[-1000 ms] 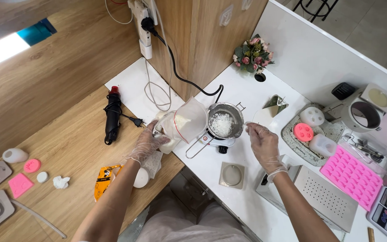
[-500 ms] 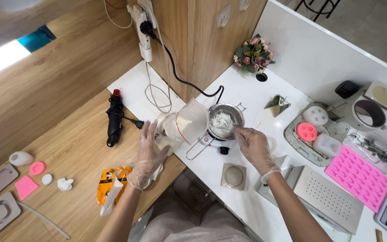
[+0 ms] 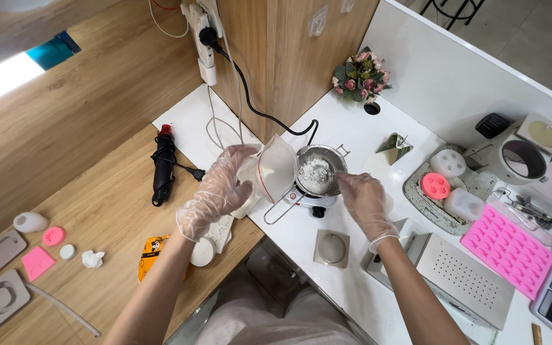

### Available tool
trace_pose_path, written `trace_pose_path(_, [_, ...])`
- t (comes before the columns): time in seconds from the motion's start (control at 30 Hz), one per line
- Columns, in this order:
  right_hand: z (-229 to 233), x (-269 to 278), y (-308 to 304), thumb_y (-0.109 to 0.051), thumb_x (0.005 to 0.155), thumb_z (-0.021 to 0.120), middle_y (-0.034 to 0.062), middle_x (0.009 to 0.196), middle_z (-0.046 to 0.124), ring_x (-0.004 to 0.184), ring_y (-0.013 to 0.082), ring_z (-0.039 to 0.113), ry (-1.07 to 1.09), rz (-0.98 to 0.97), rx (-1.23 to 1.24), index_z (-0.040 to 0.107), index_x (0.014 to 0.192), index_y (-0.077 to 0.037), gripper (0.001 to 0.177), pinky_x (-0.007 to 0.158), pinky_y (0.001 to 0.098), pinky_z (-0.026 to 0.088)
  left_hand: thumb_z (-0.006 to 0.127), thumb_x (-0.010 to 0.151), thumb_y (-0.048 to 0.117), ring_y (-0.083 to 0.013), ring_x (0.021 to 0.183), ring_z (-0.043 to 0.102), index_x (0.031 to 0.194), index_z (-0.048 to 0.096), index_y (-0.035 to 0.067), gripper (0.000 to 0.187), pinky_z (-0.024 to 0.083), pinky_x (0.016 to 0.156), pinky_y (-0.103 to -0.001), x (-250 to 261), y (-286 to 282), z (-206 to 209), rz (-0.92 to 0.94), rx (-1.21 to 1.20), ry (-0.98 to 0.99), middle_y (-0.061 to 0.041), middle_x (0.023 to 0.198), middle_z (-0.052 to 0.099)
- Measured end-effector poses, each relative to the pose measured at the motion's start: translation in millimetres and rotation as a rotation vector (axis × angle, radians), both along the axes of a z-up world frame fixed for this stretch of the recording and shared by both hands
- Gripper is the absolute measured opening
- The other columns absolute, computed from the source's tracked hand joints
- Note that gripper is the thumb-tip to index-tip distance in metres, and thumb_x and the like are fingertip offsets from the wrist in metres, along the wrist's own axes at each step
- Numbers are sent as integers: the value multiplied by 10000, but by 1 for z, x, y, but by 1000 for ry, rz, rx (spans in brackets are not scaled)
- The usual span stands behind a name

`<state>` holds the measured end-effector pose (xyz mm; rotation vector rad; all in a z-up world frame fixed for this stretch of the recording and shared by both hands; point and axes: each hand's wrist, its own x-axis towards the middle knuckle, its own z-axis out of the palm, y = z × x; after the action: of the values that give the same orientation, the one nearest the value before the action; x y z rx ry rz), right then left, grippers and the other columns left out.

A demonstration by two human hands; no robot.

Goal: Preparing wax flakes in a melting pot for candle making.

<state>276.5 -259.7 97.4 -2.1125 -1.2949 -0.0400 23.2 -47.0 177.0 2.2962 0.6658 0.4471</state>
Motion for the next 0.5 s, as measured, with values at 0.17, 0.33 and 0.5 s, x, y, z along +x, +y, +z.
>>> trace_pose_path(0.17, [-15, 8, 9, -130, 862, 744, 72, 823, 778, 820, 332, 719, -110, -13, -19, 818, 944, -198, 130, 742, 457, 580, 608, 918, 467, -381, 1129, 670, 1423, 528, 153, 599, 573, 903, -558, 14, -23, 64, 190, -85, 417, -164, 1132, 684])
trace_pose_path(0.33, [4, -9, -7, -176, 904, 711, 71, 895, 793, 897, 289, 715, 114, -39, -149, 809, 1047, -190, 174, 870, 401, 552, 461, 941, 517, -330, 1094, 713, 1235, 688, 200, 488, 585, 887, -499, 38, 3, 9, 235, -21, 602, -124, 1084, 749])
trace_pose_path(0.5, [15, -12, -24, -278, 925, 670, 111, 958, 776, 997, 334, 696, 131, -150, -279, 734, 1242, -232, 327, 899, 474, 552, 461, 935, 454, -302, 1095, 710, 1213, 689, 282, 399, 587, 900, -491, 21, 17, 0, 328, -97, 459, -90, 1091, 754])
